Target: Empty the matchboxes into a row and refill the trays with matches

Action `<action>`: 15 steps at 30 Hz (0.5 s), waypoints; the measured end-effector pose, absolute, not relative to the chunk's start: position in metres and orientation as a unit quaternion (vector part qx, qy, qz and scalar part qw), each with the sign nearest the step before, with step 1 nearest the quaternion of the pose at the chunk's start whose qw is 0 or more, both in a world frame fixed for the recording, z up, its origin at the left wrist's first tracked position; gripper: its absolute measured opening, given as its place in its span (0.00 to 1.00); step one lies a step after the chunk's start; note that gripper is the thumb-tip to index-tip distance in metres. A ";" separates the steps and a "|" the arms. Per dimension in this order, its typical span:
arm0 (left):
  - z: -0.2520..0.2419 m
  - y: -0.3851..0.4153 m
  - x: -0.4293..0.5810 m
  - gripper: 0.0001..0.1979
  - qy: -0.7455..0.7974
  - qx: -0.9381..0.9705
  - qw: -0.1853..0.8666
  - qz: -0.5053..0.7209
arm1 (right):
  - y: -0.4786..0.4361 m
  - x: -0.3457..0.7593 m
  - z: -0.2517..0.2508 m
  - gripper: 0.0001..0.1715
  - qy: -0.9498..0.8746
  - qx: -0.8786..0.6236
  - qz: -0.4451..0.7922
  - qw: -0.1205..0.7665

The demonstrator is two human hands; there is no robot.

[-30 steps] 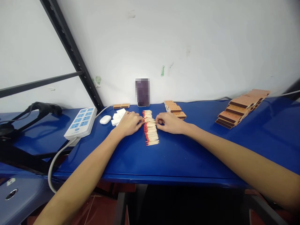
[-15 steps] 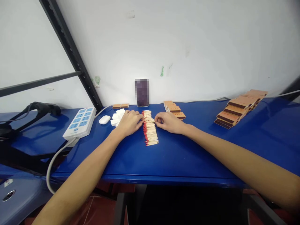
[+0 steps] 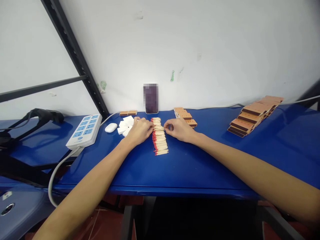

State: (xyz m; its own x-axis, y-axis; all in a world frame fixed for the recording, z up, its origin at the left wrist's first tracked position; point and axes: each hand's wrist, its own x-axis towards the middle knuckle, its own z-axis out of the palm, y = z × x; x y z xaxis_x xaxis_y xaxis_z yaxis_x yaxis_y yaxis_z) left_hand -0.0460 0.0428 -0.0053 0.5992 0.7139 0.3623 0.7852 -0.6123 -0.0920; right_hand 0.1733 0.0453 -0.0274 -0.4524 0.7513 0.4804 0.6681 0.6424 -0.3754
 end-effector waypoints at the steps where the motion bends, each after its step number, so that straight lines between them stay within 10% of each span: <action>1: -0.006 0.043 -0.046 0.11 -0.423 -0.886 0.118 -0.149 | 0.045 0.173 -0.028 0.07 -0.849 -0.417 0.067 0.317; 15: -0.003 0.038 -0.058 0.10 -0.466 -0.866 0.126 -0.128 | 0.048 0.178 -0.031 0.12 -0.847 -0.410 0.062 0.332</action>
State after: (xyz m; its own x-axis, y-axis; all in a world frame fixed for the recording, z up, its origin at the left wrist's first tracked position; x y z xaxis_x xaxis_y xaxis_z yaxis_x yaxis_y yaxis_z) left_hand -0.0584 0.0380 -0.0025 0.5325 0.7758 0.3386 0.8400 -0.5336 -0.0983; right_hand 0.1781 0.0476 -0.0315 -0.4435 0.7362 0.5111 0.6536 0.6559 -0.3776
